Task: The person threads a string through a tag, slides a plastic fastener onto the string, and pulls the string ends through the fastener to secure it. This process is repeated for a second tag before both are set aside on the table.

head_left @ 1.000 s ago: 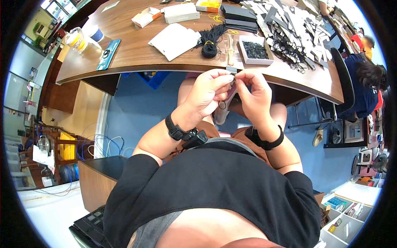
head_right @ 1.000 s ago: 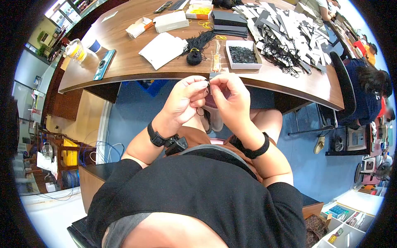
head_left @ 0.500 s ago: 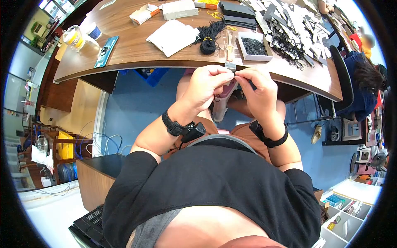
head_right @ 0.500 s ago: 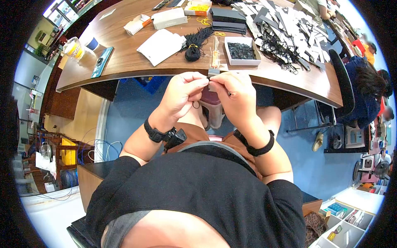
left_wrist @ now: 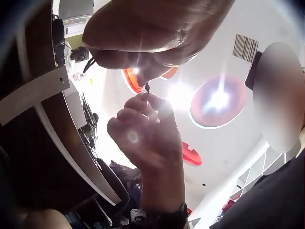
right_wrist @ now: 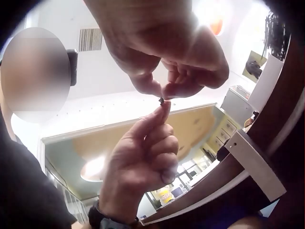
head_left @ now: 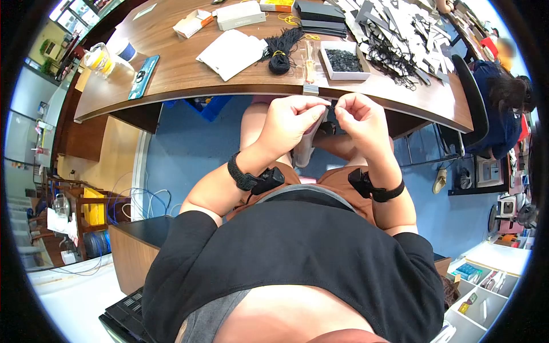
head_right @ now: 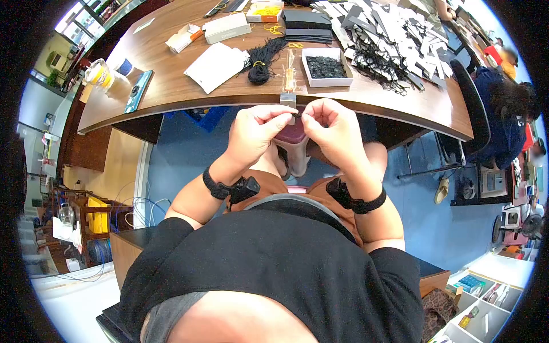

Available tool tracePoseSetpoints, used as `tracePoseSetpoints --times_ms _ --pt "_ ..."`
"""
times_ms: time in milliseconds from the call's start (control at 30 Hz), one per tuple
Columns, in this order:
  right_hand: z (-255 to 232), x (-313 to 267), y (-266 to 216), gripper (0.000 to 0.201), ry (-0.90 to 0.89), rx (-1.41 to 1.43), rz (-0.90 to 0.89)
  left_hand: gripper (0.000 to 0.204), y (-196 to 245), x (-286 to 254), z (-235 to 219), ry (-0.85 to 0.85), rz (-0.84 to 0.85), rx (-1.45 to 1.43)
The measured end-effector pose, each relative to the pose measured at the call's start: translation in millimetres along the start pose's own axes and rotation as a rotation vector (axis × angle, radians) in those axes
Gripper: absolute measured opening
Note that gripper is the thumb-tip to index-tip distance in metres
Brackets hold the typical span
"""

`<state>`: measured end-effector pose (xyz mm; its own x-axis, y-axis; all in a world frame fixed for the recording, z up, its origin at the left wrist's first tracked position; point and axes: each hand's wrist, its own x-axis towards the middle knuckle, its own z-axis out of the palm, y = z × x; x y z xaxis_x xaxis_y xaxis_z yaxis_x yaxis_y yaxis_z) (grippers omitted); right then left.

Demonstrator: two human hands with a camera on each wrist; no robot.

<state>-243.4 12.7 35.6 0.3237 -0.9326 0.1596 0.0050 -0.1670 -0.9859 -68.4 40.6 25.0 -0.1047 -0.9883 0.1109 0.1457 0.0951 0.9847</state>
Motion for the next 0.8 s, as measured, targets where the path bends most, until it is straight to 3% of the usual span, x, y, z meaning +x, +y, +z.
tracePoseSetpoints --times_ms 100,200,300,333,367,467,633,700,800 --pt "-12 0 5 0.008 -0.062 0.229 0.101 0.014 -3 0 0 0.003 0.014 0.021" --pt "-18 2 16 0.009 -0.05 0.506 0.094 0.013 -10 2 0 0.012 0.033 -0.02" --pt "-5 0 10 0.01 0.286 0.147 -0.175 0.012 -9 5 1 0.068 0.095 0.008" --pt "-1 -5 6 0.013 0.258 0.032 -0.22 0.012 -5 4 2 0.077 0.092 0.032" --pt "1 -3 4 0.016 0.229 -0.26 -0.414 0.012 -4 3 3 0.084 0.087 0.056" --pt "9 6 -7 0.016 0.049 -0.522 -0.535 0.012 -11 5 2 0.021 0.05 -0.124" --pt "-1 0 -10 0.02 0.071 -0.347 -0.381 0.012 -3 4 -6 0.089 0.088 -0.045" --pt "5 -5 -6 0.023 0.126 -0.005 -0.223 0.011 -3 4 -9 0.1 0.071 -0.062" --pt "7 -7 -1 0.019 0.069 -0.118 -0.215 0.011 0 2 -6 0.092 0.067 -0.098"
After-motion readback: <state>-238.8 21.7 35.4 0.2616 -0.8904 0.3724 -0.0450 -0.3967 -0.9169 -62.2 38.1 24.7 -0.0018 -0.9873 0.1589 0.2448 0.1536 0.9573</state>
